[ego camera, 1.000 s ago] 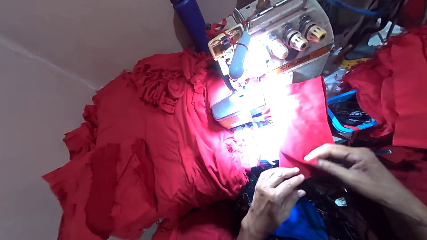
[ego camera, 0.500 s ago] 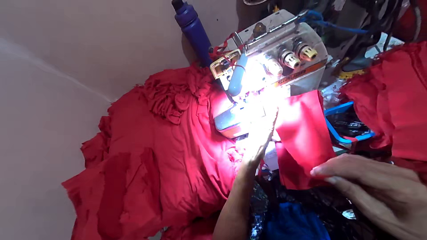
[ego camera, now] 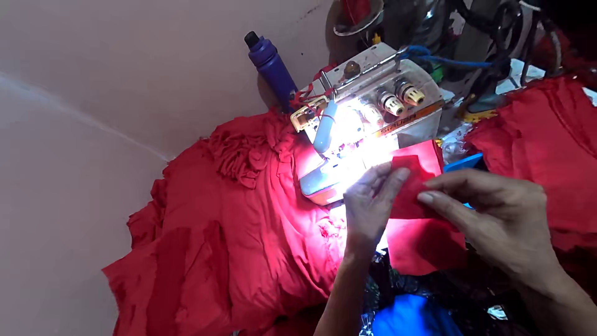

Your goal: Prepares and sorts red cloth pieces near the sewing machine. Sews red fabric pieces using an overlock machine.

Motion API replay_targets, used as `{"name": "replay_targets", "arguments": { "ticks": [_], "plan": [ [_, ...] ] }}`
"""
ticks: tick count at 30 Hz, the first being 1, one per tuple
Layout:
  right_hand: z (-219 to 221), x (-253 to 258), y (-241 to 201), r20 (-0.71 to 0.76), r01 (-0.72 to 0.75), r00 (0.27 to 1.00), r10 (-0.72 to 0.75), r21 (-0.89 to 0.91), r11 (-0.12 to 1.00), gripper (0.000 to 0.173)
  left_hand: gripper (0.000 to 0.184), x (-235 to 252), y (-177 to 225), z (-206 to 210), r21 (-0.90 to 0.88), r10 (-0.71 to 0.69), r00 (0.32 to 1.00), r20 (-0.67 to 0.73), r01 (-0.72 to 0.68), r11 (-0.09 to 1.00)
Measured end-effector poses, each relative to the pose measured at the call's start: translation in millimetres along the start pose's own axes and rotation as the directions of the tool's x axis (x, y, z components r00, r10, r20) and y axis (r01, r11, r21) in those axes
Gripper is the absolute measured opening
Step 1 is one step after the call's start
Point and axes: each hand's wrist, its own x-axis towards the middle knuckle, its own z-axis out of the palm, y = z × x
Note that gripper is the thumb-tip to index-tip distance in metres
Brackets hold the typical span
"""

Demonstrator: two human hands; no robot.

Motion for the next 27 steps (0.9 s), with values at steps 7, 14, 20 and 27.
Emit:
{"name": "replay_targets", "arguments": {
  "ticks": [7,14,20,27],
  "plan": [
    [31.8,10.1,-12.2,0.069,-0.147,0.988,0.136,0.181,0.972,0.015,0.017,-28.5,22.1,-39.2,0.044,0.035,0.999,0.04,-0.037,0.998],
    [67.2,-3.6,-16.3,0.147,-0.305,0.951,0.272,0.306,0.902,0.025,0.011,-45.7,15.0,-77.2,0.11,0.14,0.986,0.092,-0.15,0.983],
    [71.3,-7.9,-9.8,0.656,-0.484,0.739,0.154,0.357,0.799,0.02,0.017,-50.8,32.4,-131.0,0.203,0.132,0.947,0.292,-0.196,0.959],
    [89.9,-22.3,-16.4,0.65,-0.45,0.747,0.14,0.338,0.827,0.019,0.02,-46.6,50.7,-156.6,0.272,0.235,0.906,0.353,-0.339,0.901]
  ]
}}
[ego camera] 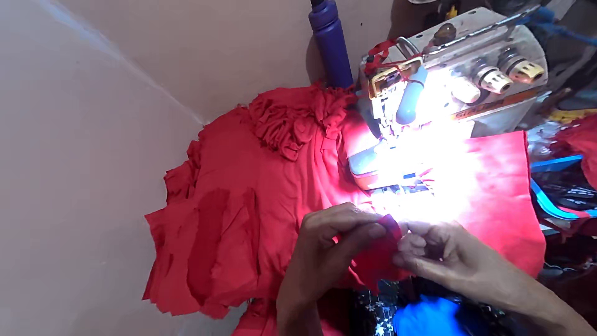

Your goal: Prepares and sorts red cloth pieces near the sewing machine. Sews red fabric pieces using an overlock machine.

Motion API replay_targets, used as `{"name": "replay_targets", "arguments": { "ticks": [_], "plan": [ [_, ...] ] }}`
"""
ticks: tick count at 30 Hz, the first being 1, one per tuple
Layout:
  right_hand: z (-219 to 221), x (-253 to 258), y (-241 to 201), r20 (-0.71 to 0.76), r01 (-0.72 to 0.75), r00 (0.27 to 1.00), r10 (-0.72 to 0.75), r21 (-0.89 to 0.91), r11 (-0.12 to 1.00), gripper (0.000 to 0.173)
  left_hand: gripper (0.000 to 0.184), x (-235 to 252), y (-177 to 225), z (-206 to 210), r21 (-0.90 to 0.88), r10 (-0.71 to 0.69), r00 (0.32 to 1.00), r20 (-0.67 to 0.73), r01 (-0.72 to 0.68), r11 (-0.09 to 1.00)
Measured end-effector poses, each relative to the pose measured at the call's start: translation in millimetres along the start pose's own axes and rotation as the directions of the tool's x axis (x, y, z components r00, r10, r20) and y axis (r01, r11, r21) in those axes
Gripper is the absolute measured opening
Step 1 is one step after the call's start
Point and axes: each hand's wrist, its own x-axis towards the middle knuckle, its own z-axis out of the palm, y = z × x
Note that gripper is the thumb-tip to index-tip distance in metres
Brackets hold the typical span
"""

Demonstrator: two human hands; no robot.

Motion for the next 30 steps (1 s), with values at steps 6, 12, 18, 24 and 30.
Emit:
{"name": "replay_targets", "arguments": {
  "ticks": [6,12,18,24,30],
  "plan": [
    [-1.7,10.6,1.1,-0.077,0.139,0.982,-0.173,-0.33,0.934,0.039,0.021,4.7,7.4,8.0,0.056,-0.015,0.998,0.064,0.012,0.998],
    [4.2,13.9,15.8,-0.161,0.124,0.976,-0.146,-0.139,0.982,0.019,0.017,22.2,-12.4,1.5,0.12,0.005,0.999,-0.037,-0.001,0.993],
    [-10.6,34.9,35.9,-0.455,-0.198,0.877,0.153,-0.052,0.979,0.01,0.004,66.4,-75.9,32.5,0.151,-0.125,0.95,-0.285,0.174,0.973],
    [-22.8,45.7,42.3,-0.517,-0.401,0.806,0.288,-0.118,0.909,0.026,0.017,79.9,-107.5,62.5,0.415,-0.237,0.91,-0.34,0.372,0.83],
    [-11.0,28.5,35.7,-0.543,-0.323,0.812,0.213,-0.114,0.939,0.036,0.016,68.6,-102.7,88.9,0.701,0.056,0.925,-0.377,0.245,0.67]
  ]
}}
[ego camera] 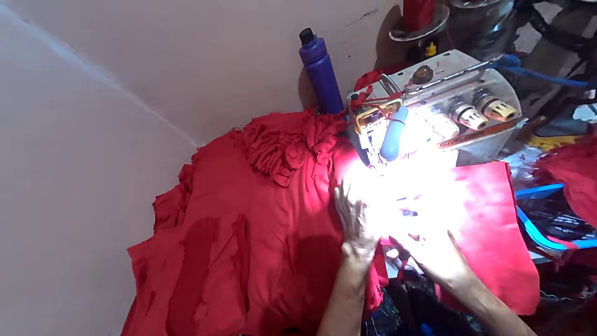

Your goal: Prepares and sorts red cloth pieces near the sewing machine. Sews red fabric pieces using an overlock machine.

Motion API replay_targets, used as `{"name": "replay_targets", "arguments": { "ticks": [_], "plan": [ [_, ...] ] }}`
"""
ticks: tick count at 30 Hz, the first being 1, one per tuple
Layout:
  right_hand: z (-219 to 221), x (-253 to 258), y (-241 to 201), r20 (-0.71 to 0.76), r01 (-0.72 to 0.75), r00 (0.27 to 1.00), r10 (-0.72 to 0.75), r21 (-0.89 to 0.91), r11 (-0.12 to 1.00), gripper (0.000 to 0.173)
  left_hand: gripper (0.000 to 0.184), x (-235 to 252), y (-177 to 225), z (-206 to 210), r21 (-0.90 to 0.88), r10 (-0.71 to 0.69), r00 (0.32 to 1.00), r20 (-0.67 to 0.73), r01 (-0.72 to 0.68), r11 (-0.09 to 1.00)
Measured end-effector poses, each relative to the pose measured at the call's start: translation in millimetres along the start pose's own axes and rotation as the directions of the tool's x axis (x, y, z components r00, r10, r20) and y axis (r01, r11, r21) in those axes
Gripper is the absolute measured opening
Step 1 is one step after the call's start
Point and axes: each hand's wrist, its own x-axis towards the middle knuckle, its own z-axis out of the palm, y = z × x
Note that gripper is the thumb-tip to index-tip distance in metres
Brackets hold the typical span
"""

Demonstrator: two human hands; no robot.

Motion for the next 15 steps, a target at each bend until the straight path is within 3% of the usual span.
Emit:
{"name": "replay_targets", "arguments": {
  "ticks": [3,7,12,15],
  "plan": [
    [0.8,-9.9,5.7,-0.07,0.092,0.993,-0.091,0.023,0.995,0.029,0.014,-20.0,12.2,-0.2,0.044,-0.018,1.0,0.0,0.018,0.999],
    [-0.3,0.0,5.7,-0.12,0.109,0.987,-0.111,-0.021,0.994,0.036,0.018,-27.3,13.9,4.3,0.027,-0.056,0.998,-0.006,0.057,0.998],
    [-0.2,21.6,2.4,-0.14,0.061,0.988,-0.063,-0.012,0.998,0.033,0.029,-13.7,13.9,5.8,-0.018,-0.146,0.986,0.075,0.148,0.989],
    [0.2,28.3,4.4,-0.171,0.132,0.975,-0.143,-0.072,0.989,0.022,0.033,-1.7,11.9,1.0,-0.031,-0.194,0.966,0.171,0.202,0.979]
  ]
}}
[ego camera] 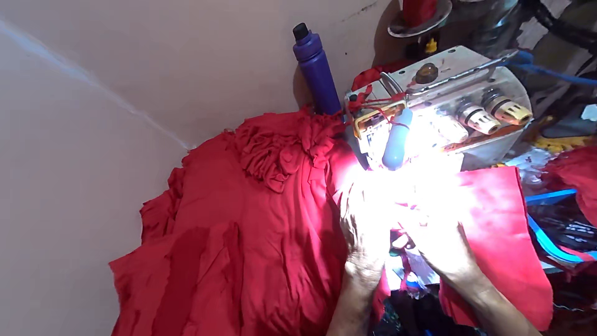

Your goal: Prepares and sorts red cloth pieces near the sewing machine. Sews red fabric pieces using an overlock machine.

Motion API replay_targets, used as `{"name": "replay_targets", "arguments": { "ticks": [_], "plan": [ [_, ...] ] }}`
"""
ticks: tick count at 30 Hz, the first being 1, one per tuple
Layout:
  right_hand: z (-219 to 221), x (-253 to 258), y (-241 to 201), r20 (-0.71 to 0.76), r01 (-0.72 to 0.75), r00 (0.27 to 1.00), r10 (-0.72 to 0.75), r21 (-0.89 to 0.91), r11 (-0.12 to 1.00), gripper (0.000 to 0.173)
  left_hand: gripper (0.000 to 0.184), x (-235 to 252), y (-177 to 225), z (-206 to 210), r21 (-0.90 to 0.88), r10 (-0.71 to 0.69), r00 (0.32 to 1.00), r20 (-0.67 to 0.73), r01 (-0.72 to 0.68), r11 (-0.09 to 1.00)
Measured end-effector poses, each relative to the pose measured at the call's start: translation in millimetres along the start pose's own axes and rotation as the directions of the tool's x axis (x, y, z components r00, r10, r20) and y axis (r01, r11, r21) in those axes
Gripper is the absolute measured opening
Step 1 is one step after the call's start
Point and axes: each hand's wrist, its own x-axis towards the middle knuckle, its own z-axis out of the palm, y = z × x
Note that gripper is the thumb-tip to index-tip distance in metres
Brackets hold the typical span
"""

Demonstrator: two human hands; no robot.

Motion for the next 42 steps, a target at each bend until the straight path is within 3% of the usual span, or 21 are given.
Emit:
{"name": "replay_targets", "arguments": {
  "ticks": [4,8,11,15,18,21,25,28,33,38,42],
  "plan": [
    [-1.5,2.1,8.6,-0.025,0.149,0.987,-0.156,-0.18,0.972,0.026,0.053,25.0,-14.3,-11.4,-0.073,-0.06,0.977,0.203,0.076,0.994],
    [-9.4,-12.1,11.7,-0.014,0.272,0.956,-0.293,-0.335,0.902,0.025,0.035,69.3,-32.6,-11.4,0.05,-0.124,0.952,0.28,0.114,0.992],
    [-28.6,-35.0,12.1,0.032,0.41,0.895,-0.445,-0.448,0.794,0.025,0.04,111.9,-48.5,-2.3,0.068,-0.181,0.925,0.334,0.168,0.983],
    [-61.3,-76.3,30.6,0.105,0.533,0.824,-0.557,-0.48,0.697,0.023,0.043,123.3,-90.9,10.0,-0.344,-0.133,0.95,0.283,0.23,0.91],
    [-84.6,-106.7,46.5,0.152,0.589,0.779,-0.609,-0.51,0.626,0.022,0.039,112.3,-102.9,3.5,-0.483,-0.088,0.975,0.202,0.178,0.858],
    [-99.5,-120.8,64.2,0.191,0.61,0.732,-0.654,-0.612,0.503,0.025,0.036,73.7,-93.6,-8.3,-0.516,-0.114,0.993,0.01,0.103,0.851],
    [-96.7,-119.1,88.4,0.185,0.664,0.66,-0.728,-0.598,0.449,0.014,0.029,-28.7,-67.5,-32.9,-0.366,-0.073,0.982,-0.177,0.003,0.93],
    [-98.0,-118.2,86.2,0.176,0.703,0.634,-0.753,-0.539,0.465,0.017,0.019,-86.5,-51.5,-40.1,-0.341,-0.069,0.967,-0.244,-0.019,0.94],
    [-101.8,-128.8,75.6,0.191,0.665,0.682,-0.705,-0.562,0.491,0.018,0.018,-145.6,-27.1,-45.9,-0.352,-0.04,0.982,-0.183,-0.027,0.936],
    [-106.3,-125.5,54.8,0.167,0.511,0.858,-0.486,-0.38,0.772,0.018,0.014,-160.8,-8.4,-39.0,-0.43,0.0,0.996,-0.091,-0.039,0.902],
    [-115.7,-113.8,48.7,0.248,0.429,0.896,-0.368,-0.269,0.862,0.026,0.013,-165.7,6.0,-31.7,-0.5,0.128,0.992,0.014,-0.104,0.86]
  ]
}}
